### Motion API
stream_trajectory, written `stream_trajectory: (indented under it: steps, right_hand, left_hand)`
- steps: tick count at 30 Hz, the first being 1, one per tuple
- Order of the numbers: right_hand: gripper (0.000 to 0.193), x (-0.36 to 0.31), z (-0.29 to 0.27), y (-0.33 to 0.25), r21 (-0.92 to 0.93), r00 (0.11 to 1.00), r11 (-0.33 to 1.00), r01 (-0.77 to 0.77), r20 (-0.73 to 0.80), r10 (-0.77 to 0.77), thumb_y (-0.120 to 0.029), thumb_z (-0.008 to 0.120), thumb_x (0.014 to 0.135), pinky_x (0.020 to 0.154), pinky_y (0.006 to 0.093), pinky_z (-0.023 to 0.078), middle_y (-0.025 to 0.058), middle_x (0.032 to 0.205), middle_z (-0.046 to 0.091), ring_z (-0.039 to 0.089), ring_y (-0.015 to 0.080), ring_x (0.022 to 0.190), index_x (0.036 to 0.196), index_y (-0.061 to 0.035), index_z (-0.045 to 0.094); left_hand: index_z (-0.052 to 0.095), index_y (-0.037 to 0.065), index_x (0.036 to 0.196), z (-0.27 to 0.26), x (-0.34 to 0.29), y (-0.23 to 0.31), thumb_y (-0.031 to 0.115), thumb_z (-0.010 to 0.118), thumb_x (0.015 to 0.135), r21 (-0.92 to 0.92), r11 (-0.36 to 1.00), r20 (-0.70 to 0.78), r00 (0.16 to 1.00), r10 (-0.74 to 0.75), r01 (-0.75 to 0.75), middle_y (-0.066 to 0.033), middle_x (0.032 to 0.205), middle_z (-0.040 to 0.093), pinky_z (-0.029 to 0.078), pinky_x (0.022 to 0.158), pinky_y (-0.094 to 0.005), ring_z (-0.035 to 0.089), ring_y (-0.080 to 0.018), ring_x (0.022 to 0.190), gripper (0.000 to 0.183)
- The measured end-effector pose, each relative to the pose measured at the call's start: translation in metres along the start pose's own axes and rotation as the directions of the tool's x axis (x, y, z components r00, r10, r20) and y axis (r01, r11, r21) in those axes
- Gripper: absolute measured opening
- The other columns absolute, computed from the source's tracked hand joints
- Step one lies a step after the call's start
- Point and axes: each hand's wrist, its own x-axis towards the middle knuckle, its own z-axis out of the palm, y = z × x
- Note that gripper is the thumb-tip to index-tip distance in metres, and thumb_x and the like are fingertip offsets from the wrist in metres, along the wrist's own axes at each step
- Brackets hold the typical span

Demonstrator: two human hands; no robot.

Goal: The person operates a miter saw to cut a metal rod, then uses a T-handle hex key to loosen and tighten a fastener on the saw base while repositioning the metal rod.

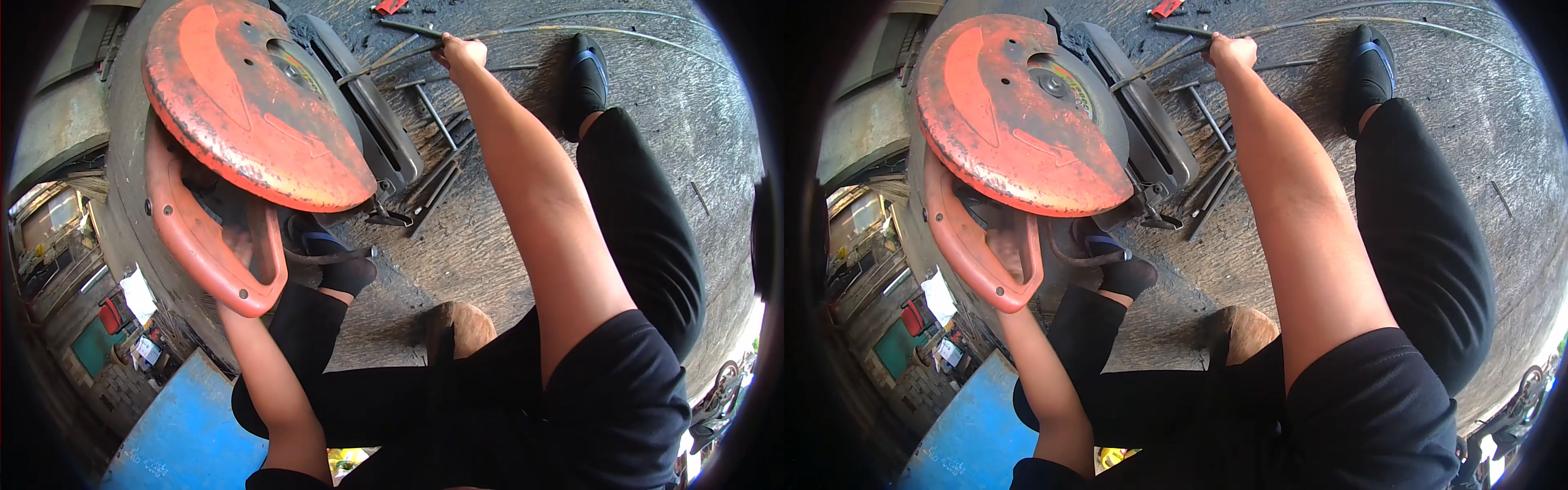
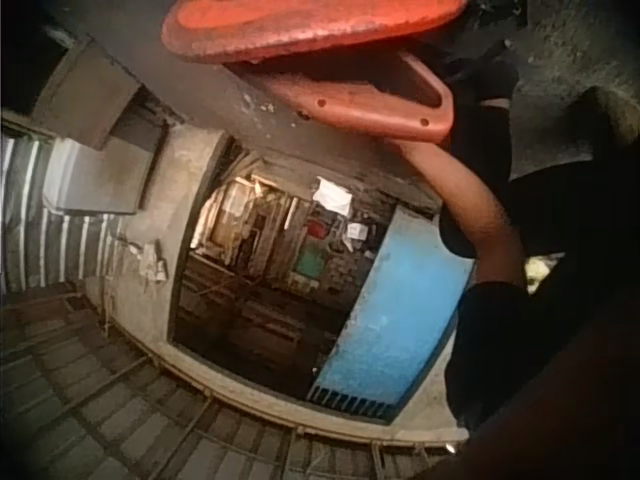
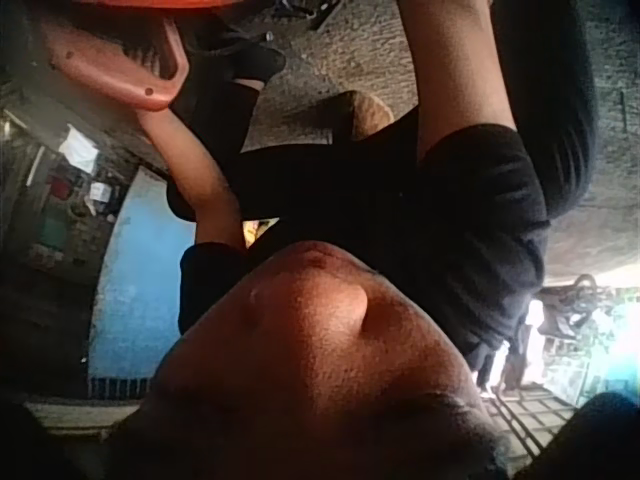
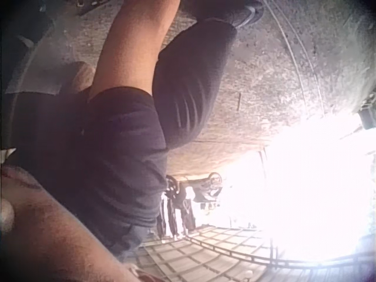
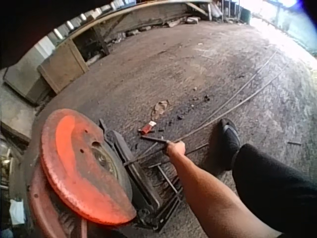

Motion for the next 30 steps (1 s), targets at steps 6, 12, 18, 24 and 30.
stream_trajectory:
  steps: [6, 12, 18, 24, 30]
  right_hand:
    - [0.024, 0.006, 0.002, 0.005, 0.006, 0.999, 1.0, 0.013, 0.033, -0.013, -0.004, 0.069, 0.081, 0.054, 0.0327, 0.062, 0.0168, 0.09, 0.06, 0.065, 0.0235, 0.07, 0.09, 0.0096, 0.051]
    - [0.037, 0.01, 0.003, 0.006, 0.018, 0.999, 1.0, 0.022, 0.042, -0.022, -0.006, 0.072, 0.078, 0.049, 0.0339, 0.059, 0.0203, 0.1, 0.059, 0.066, 0.0254, 0.072, 0.101, 0.0094, 0.048]
    - [0.027, 0.001, 0.005, 0.005, -0.087, 1.0, 0.996, 0.002, -0.024, -0.004, -0.005, 0.071, 0.079, 0.053, 0.0337, 0.062, 0.0176, 0.092, 0.06, 0.065, 0.0247, 0.072, 0.09, 0.0094, 0.051]
    - [0.028, 0.018, 0.004, 0.019, -0.098, 0.994, 0.992, 0.074, -0.067, -0.081, -0.008, 0.071, 0.08, 0.051, 0.0335, 0.061, 0.0173, 0.089, 0.061, 0.065, 0.0242, 0.064, 0.091, 0.008, 0.05]
    - [0.036, -0.047, -0.056, 0.068, -0.354, 0.924, 0.889, 0.29, -0.137, -0.356, -0.025, 0.052, 0.091, 0.075, 0.0411, 0.048, 0.0218, 0.094, 0.065, 0.063, 0.0298, 0.084, 0.113, 0.0034, 0.053]
  left_hand:
    - [0.029, -0.002, 0.139, 0.129, -0.118, 0.112, 0.03, 0.049, 0.094, 0.035, 0.847, 0.117, 0.844, 0.524, -0.53, -0.0208, 0.133, 0.041, 0.036, 0.102, -0.0416, 0.043, -0.0287, 0.124, 0.059]
    - [0.028, -0.005, 0.139, 0.137, -0.121, 0.093, 0.027, 0.047, 0.095, 0.466, 0.645, 0.094, 0.76, 0.644, -0.605, -0.0212, 0.136, 0.039, 0.032, 0.104, -0.0397, 0.041, -0.0275, 0.125, 0.057]
    - [0.03, -0.005, 0.138, 0.142, -0.128, 0.083, 0.027, 0.046, 0.095, 0.479, 0.639, 0.066, 0.75, 0.658, -0.602, -0.0194, 0.138, 0.037, 0.03, 0.105, -0.0383, 0.038, -0.0266, 0.127, 0.056]
    - [0.03, -0.007, 0.137, 0.143, -0.127, 0.084, 0.026, 0.046, 0.095, 0.51, 0.6, 0.103, 0.737, 0.668, -0.616, -0.021, 0.139, 0.035, 0.029, 0.106, -0.0381, 0.037, -0.0268, 0.128, 0.056]
    - [0.034, -0.01, 0.133, 0.136, -0.12, 0.085, 0.019, 0.047, 0.094, 0.571, 0.461, 0.148, 0.637, 0.756, -0.679, -0.0274, 0.131, 0.043, 0.034, 0.101, -0.0399, 0.045, -0.033, 0.121, 0.051]
